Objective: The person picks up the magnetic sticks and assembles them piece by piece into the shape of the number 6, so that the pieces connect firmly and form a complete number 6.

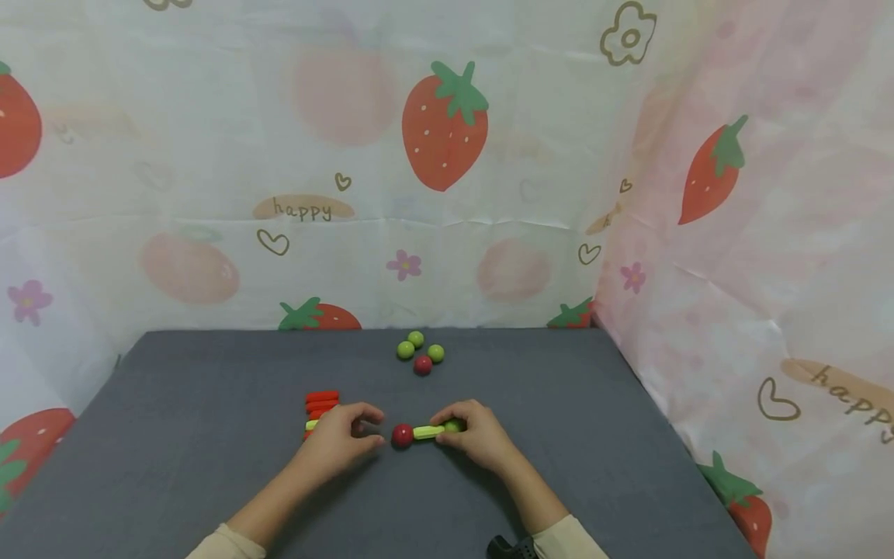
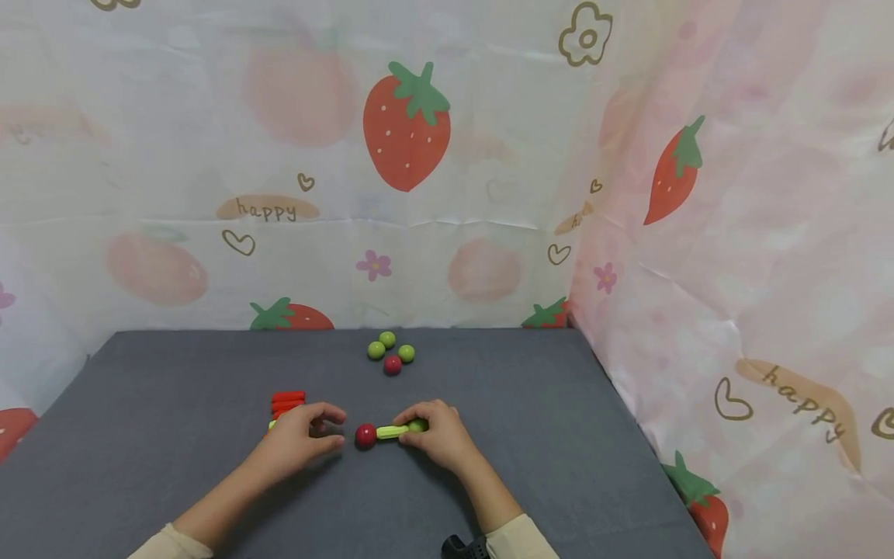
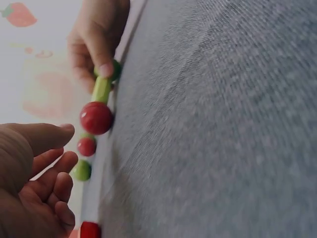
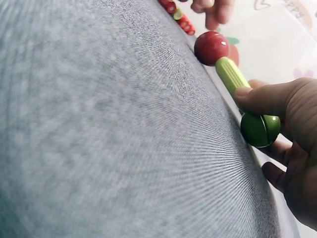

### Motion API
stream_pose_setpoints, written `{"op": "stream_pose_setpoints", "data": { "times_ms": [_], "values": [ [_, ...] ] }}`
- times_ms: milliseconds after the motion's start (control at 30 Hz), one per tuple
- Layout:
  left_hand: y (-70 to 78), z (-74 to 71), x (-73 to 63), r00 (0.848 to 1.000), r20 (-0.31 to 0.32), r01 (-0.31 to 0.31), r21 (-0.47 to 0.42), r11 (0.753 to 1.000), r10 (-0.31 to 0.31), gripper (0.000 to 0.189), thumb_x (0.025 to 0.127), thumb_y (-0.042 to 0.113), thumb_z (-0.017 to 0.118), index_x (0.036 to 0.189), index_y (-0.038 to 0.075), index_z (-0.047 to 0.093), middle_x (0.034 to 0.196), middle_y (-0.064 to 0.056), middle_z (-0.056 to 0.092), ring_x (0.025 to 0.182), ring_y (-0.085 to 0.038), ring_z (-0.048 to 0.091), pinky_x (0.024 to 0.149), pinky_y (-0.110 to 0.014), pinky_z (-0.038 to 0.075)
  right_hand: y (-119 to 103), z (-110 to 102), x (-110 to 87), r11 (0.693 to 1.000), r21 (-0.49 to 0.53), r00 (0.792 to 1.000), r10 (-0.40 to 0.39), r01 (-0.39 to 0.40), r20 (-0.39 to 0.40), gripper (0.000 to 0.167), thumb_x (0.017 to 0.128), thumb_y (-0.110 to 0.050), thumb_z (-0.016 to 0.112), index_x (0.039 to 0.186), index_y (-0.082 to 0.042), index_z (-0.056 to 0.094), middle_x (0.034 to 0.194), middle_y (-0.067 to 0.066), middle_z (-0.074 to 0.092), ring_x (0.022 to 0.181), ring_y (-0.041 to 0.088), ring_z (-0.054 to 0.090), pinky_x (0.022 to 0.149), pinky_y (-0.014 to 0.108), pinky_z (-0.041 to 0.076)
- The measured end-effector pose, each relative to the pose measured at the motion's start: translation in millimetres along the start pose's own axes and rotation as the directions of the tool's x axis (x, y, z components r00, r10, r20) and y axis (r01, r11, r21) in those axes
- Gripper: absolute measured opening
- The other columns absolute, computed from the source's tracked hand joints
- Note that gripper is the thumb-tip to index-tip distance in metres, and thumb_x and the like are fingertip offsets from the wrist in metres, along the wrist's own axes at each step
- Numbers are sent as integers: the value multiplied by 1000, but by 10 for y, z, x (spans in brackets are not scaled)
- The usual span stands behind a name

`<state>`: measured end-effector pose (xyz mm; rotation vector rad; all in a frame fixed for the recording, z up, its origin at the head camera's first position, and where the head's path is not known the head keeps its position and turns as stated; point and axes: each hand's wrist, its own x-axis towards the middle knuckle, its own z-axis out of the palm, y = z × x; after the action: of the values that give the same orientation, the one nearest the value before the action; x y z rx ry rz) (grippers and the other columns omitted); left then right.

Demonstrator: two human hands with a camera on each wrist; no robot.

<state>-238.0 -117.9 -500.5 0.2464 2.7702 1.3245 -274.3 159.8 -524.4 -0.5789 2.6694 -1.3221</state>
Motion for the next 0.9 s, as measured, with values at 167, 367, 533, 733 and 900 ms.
{"op": "stream_pose_setpoints", "data": {
  "times_ms": [167, 367, 533, 733, 900],
  "values": [
    [-74, -150, -115, 998, -64, 4, 11, 1000, -4, 31, 86, 19, 84, 115, 17, 75, 113, 6, 72, 101, -18, 63, 87, -42, 54, 8, -7, 3, 1000, 5, 1000, -7, 7, 2, 21, 86, -20, 84, 104, -29, 80, 108, -6, 69, 103, 16, 56, 89, 36, 45],
    [-210, -266, -281, 992, -124, 9, -42, 999, -15, 33, 88, 23, 83, 119, 16, 74, 121, -1, 69, 105, -21, 67, 86, -39, 56, 15, -6, 7, 1000, 9, 1000, 6, -6, 0, 20, 86, -20, 84, 103, -29, 80, 108, -6, 68, 103, 15, 56, 88, 36, 45],
    [-316, -295, -365, 986, -165, 11, -52, 999, -19, 33, 88, 21, 83, 118, 13, 73, 121, -5, 67, 105, -21, 66, 87, -35, 54, 8, -6, 3, 1000, 9, 1000, 13, -13, -3, 21, 86, -20, 84, 103, -29, 80, 109, -6, 68, 105, 16, 55, 90, 37, 44],
    [-432, -376, -419, 980, -198, 27, -11, 1000, -28, 33, 88, 22, 82, 118, 13, 73, 117, -5, 67, 97, -19, 58, 80, -33, 50, 8, 9, -7, 1000, 12, 1000, 20, -20, 4, 21, 86, -19, 84, 103, -30, 80, 110, -7, 68, 106, 16, 56, 91, 37, 45],
    [-552, -445, -448, 971, -240, 5, 53, 999, 8, 34, 88, 21, 82, 120, 12, 72, 119, -6, 68, 101, -22, 58, 85, -40, 50, 10, -1, -4, 1000, 11, 1000, 27, -27, 6, 21, 86, -20, 84, 103, -32, 79, 111, -8, 68, 107, 15, 55, 90, 36, 45]
  ]
}}
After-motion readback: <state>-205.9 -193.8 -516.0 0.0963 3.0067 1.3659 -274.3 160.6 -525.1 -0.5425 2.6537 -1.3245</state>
